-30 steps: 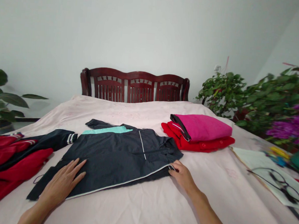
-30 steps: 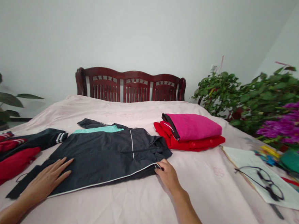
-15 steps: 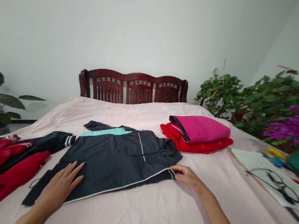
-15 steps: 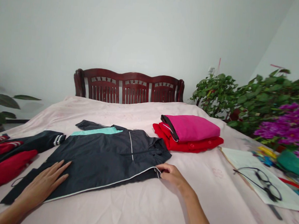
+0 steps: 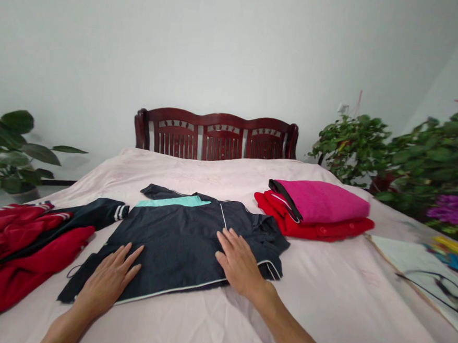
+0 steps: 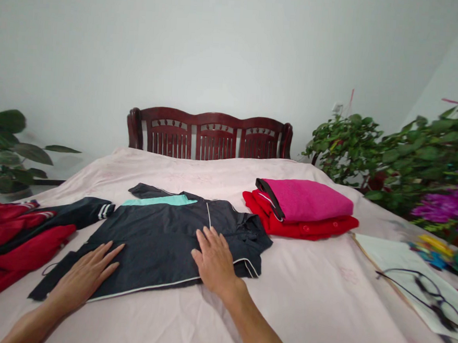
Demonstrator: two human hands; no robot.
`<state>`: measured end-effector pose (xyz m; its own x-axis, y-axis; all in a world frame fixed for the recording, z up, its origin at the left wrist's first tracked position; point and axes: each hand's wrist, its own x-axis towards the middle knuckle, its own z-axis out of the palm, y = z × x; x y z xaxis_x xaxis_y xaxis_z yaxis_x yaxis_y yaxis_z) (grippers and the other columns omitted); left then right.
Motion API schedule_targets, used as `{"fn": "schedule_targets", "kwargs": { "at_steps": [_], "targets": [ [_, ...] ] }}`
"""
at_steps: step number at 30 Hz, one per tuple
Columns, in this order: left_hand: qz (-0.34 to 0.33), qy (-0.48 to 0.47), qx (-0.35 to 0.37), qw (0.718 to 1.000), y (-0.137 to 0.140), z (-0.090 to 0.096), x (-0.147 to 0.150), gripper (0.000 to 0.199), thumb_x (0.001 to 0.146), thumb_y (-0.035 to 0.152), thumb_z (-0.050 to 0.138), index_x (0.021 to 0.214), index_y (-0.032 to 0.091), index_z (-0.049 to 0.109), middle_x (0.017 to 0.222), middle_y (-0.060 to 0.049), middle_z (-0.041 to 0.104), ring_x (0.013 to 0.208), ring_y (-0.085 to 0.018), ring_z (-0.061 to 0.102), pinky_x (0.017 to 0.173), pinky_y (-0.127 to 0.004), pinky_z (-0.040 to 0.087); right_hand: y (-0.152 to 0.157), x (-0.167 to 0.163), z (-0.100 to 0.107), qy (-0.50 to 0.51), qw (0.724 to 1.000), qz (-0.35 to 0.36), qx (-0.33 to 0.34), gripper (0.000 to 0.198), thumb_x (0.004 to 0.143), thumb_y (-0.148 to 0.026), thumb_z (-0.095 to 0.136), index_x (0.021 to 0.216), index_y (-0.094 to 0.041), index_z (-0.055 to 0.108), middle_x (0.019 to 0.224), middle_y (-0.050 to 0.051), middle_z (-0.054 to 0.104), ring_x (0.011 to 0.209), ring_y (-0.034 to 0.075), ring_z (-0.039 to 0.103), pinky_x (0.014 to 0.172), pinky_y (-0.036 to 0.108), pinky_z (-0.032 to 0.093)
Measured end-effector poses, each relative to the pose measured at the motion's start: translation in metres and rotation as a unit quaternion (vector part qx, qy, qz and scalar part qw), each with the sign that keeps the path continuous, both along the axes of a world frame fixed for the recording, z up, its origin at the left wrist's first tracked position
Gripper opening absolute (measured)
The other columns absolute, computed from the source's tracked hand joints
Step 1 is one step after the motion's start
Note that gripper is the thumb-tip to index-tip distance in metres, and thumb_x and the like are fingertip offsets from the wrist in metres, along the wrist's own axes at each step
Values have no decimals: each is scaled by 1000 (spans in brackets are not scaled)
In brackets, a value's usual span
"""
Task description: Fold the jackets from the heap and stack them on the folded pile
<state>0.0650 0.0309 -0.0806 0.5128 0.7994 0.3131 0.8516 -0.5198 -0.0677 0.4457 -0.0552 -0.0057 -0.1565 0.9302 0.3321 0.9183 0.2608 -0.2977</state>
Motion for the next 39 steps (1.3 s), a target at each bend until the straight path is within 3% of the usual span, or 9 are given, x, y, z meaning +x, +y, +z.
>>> {"fn": "schedule_targets", "kwargs": {
  "at_steps": [2, 5, 10, 15, 18, 23, 39],
  "targets": [
    [10, -2, -5, 1000, -2, 2, 3, 46, 94, 40, 35, 133, 30, 58, 148, -3, 52, 142, -25, 38, 113, -46, 34, 8, -13, -8, -21, 998, 26, -54, 56, 100, -45, 35, 152, -24, 36, 159, 8, 33, 147, 27, 26, 118, 49, 22],
    [57, 0, -7, 998, -6, 6, 8, 50, 94, 42, 36, 139, 28, 53, 149, -6, 50, 142, -27, 37, 113, -48, 31, 15, -14, -23, -48, 993, 5, -107, 58, 100, -48, 35, 151, -23, 36, 158, 9, 33, 146, 27, 27, 118, 51, 21],
    [173, 43, -3, 984, -13, 20, 8, 51, 94, 43, 39, 141, 29, 52, 151, -9, 47, 144, -34, 33, 114, -58, 21, 16, 8, -42, -70, 993, -42, -86, 57, 99, -50, 34, 149, -25, 40, 158, 7, 33, 147, 28, 26, 117, 54, 20],
    [285, 23, -43, 957, -8, 29, -11, 57, 95, 46, 36, 148, 26, 42, 150, -15, 45, 136, -35, 43, 102, -53, 40, 14, 34, -53, -97, 989, -87, -67, 60, 97, -52, 34, 148, -23, 43, 157, 10, 36, 145, 30, 30, 117, 56, 19],
    [281, -14, -89, 956, -2, 29, -24, 58, 96, 48, 34, 149, 26, 40, 147, -14, 48, 134, -31, 47, 101, -49, 42, 13, 48, -57, -102, 989, -98, -48, 58, 95, -49, 36, 146, -22, 47, 155, 11, 38, 144, 30, 32, 117, 55, 20],
    [256, -46, -95, 961, 2, 27, -32, 56, 95, 46, 36, 147, 25, 43, 146, -13, 50, 136, -29, 44, 106, -46, 38, 12, 55, -56, -108, 986, -116, -47, 59, 94, -48, 36, 145, -22, 49, 154, 11, 40, 142, 29, 37, 116, 51, 25],
    [279, -24, -85, 956, -8, 37, -19, 54, 98, 45, 35, 147, 25, 43, 146, -16, 49, 133, -31, 46, 106, -47, 37, 16, 54, -61, -114, 983, -140, -29, 61, 93, -50, 35, 144, -20, 50, 152, 11, 43, 142, 28, 38, 114, 49, 28]
  ]
}}
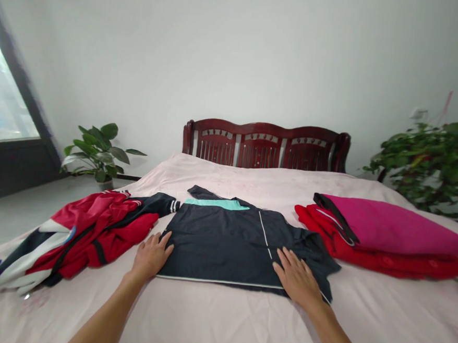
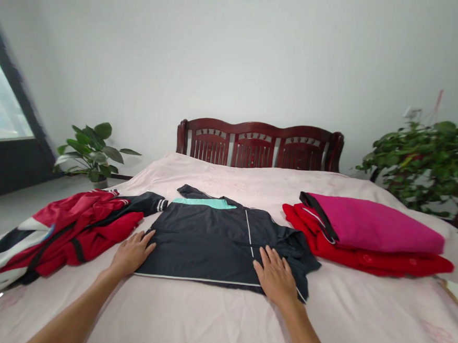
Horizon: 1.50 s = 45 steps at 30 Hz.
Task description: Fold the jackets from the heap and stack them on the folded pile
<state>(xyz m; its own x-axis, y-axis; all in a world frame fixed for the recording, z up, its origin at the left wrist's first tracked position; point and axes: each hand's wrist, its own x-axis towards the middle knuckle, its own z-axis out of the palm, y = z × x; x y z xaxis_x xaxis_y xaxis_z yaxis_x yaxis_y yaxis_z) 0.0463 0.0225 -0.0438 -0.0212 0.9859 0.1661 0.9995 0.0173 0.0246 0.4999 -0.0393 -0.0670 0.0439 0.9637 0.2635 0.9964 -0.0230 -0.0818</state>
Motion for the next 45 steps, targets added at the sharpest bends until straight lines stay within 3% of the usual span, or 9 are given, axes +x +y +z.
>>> {"fn": "schedule_targets", "kwargs": {
  "at_steps": [9, 13, 18, 22, 26, 32, 38, 42, 45],
  "targets": [
    [-11, 29, 7, 1000, 2, -6, -2, 52, 97, 42, 38, 146, 24, 45, 145, -16, 50, 134, -30, 46, 103, -46, 40, -1, -3, 5, -38, 999, 2, -19, 58, 94, -46, 37, 144, -19, 50, 152, 13, 42, 141, 31, 38, 113, 49, 30],
    [7, 56, -15, 998, 8, 1, 3, 49, 95, 40, 42, 141, 25, 52, 146, -16, 51, 136, -36, 42, 104, -57, 35, 10, -2, 28, -38, 996, 14, -74, 54, 91, -42, 44, 136, -16, 58, 144, 19, 52, 131, 36, 49, 101, 50, 42],
    [-38, 46, 39, 997, 33, 28, 53, 49, 93, 40, 47, 134, 17, 59, 149, -20, 46, 143, -39, 33, 115, -57, 21, 70, -7, 84, -6, 994, 23, -104, 40, 94, -35, 37, 90, -22, 75, 98, 13, 74, 93, 30, 69, 79, 39, 47],
    [-170, -51, 31, 984, 54, 34, 119, 52, 98, 45, 38, 143, 22, 50, 153, -13, 43, 145, -33, 32, 115, -49, 30, 144, -15, 106, 52, 997, -20, -48, 40, 96, -37, 35, 96, -25, 73, 106, 8, 74, 100, 25, 66, 76, 31, 43],
    [-279, -78, 1, 957, 63, 15, 160, 54, 98, 49, 37, 147, 29, 43, 156, -9, 39, 147, -31, 27, 117, -53, 27, 206, -16, 94, 79, 995, -46, -48, 40, 97, -30, 32, 106, -22, 71, 116, 9, 71, 108, 21, 63, 79, 27, 43],
    [-286, -90, -7, 954, 62, -7, 168, 57, 97, 57, 33, 148, 34, 40, 159, -8, 35, 147, -32, 28, 117, -59, 23, 255, -11, 74, 105, 988, -64, -96, 40, 94, -35, 36, 108, -22, 72, 120, 11, 70, 112, 24, 63, 84, 30, 45],
    [-286, -98, -8, 953, 61, -3, 167, 58, 96, 58, 32, 148, 34, 39, 159, -8, 35, 147, -32, 28, 118, -60, 23, 275, -7, 71, 113, 976, -90, -161, 63, 79, -61, 56, 124, -17, 65, 128, 18, 64, 115, 35, 61, 87, 41, 49],
    [-283, -101, -9, 954, 62, -5, 167, 58, 96, 59, 32, 148, 35, 39, 159, -8, 35, 147, -32, 28, 118, -60, 22, 277, -14, 70, 107, 976, -95, -165, 47, 69, -41, 72, 109, -16, 72, 117, 20, 69, 110, 36, 64, 86, 42, 49],
    [-283, -106, -6, 953, 62, -7, 167, 58, 96, 59, 34, 148, 35, 40, 158, -8, 35, 147, -32, 28, 118, -60, 23, 273, -22, 74, 114, 983, -95, -111, 27, 75, -27, 64, 100, -19, 74, 109, 16, 72, 108, 32, 65, 88, 39, 47]
  ]
}}
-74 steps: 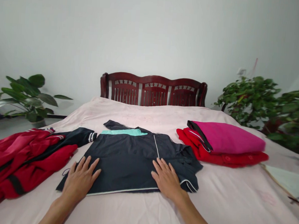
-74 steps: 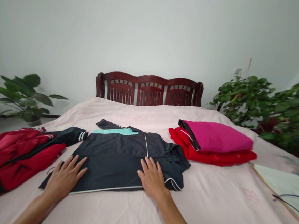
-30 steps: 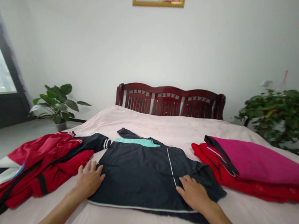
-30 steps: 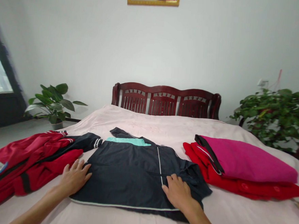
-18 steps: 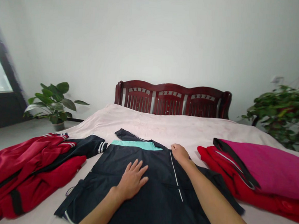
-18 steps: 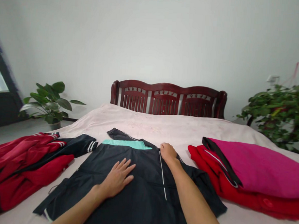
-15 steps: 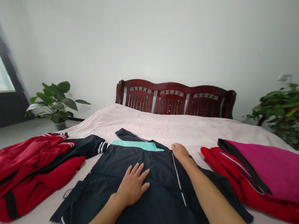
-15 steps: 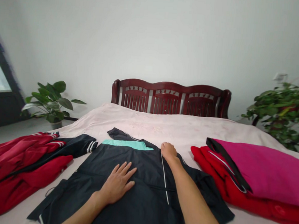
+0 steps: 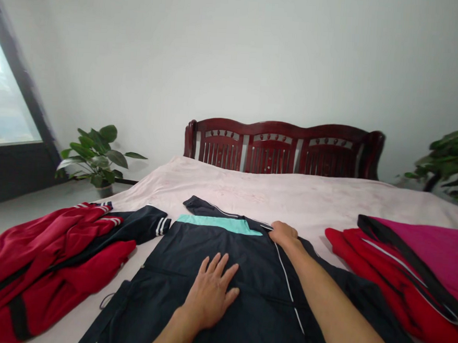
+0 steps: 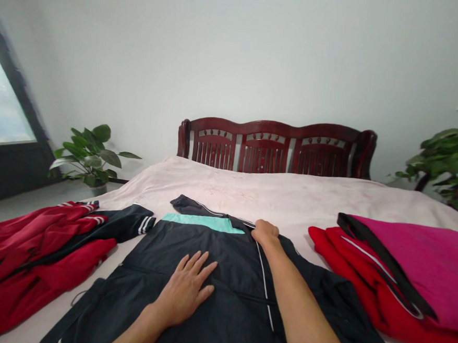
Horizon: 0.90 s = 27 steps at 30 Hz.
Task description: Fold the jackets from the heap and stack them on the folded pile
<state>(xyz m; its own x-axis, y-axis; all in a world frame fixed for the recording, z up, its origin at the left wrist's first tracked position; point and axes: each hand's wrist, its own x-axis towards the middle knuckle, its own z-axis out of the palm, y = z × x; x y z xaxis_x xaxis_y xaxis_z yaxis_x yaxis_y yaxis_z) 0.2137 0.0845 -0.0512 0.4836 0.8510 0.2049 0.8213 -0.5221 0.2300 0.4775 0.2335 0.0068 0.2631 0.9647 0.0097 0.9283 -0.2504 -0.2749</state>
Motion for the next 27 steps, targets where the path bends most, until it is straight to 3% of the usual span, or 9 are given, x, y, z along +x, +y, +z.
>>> {"fn": "schedule_targets", "kwargs": {
  "at_steps": [3, 6, 8, 10, 12, 17, 18, 23, 27],
  "targets": [
    [-3, -13, 1, 1000, -1, -2, 1, 56, 96, 56, 38, 147, 34, 42, 158, -7, 37, 146, -32, 29, 117, -61, 23, -11, -2, 5, 1, 995, -16, 98, 33, 90, -30, 44, 109, -25, 70, 123, 11, 68, 119, 27, 59, 96, 37, 42],
    [-2, -41, -4, 999, 7, -1, -2, 48, 97, 50, 40, 141, 32, 50, 153, -5, 45, 143, -29, 36, 117, -55, 27, -28, 6, 4, 154, 970, -22, 188, 36, 90, -41, 43, 109, -25, 69, 119, 9, 69, 115, 28, 60, 93, 37, 44],
    [29, -75, -16, 997, 20, 2, -9, 41, 98, 42, 40, 133, 29, 59, 142, -4, 58, 134, -22, 49, 114, -41, 36, -41, 16, -1, 288, 936, 0, 203, 34, 82, -43, 53, 100, -21, 71, 102, 8, 74, 101, 29, 65, 85, 36, 48],
    [88, -103, -20, 991, 41, 8, -23, 36, 97, 32, 41, 124, 25, 64, 129, -3, 67, 121, -16, 60, 107, -29, 43, -53, 24, -6, 349, 919, 30, 182, 32, 76, -43, 57, 90, -18, 73, 87, 7, 75, 90, 28, 68, 79, 35, 51],
    [145, -108, -5, 984, 67, 16, -41, 35, 94, 25, 44, 121, 22, 65, 126, -5, 68, 117, -18, 61, 105, -30, 44, -62, 30, -7, 394, 904, 45, 163, 32, 74, -44, 60, 86, -18, 73, 83, 6, 76, 86, 27, 70, 77, 35, 53],
    [222, -91, 21, 971, 128, 31, -90, 49, 84, 14, 49, 132, 16, 56, 141, -16, 53, 131, -31, 49, 110, -47, 35, -72, 35, 3, 620, 768, 45, 153, 29, 66, -40, 73, 87, -21, 74, 89, 4, 78, 89, 26, 72, 84, 36, 54],
    [229, -91, 19, 969, 138, 32, -97, 52, 83, 13, 50, 135, 16, 54, 145, -17, 50, 133, -32, 46, 111, -48, 34, -75, 35, 3, 640, 753, 50, 144, 28, 65, -39, 75, 86, -21, 74, 88, 4, 78, 87, 26, 72, 84, 36, 54],
    [236, -127, -40, 963, 178, 26, -119, 65, 72, 14, 60, 136, 17, 50, 138, -15, 57, 127, -30, 54, 107, -41, 39, -94, 38, -12, 657, 747, 61, 73, 28, 60, -40, 78, 77, -18, 73, 77, 5, 77, 79, 27, 72, 83, 38, 53],
    [261, -204, -83, 940, 197, 21, -122, 76, 61, 14, 70, 134, 8, 50, 125, -20, 64, 118, -35, 59, 100, -42, 43, -99, 44, -25, 644, 759, 69, 68, 33, 64, -46, 73, 82, -18, 73, 85, 8, 77, 89, 30, 71, 89, 40, 52]
  ]
}}
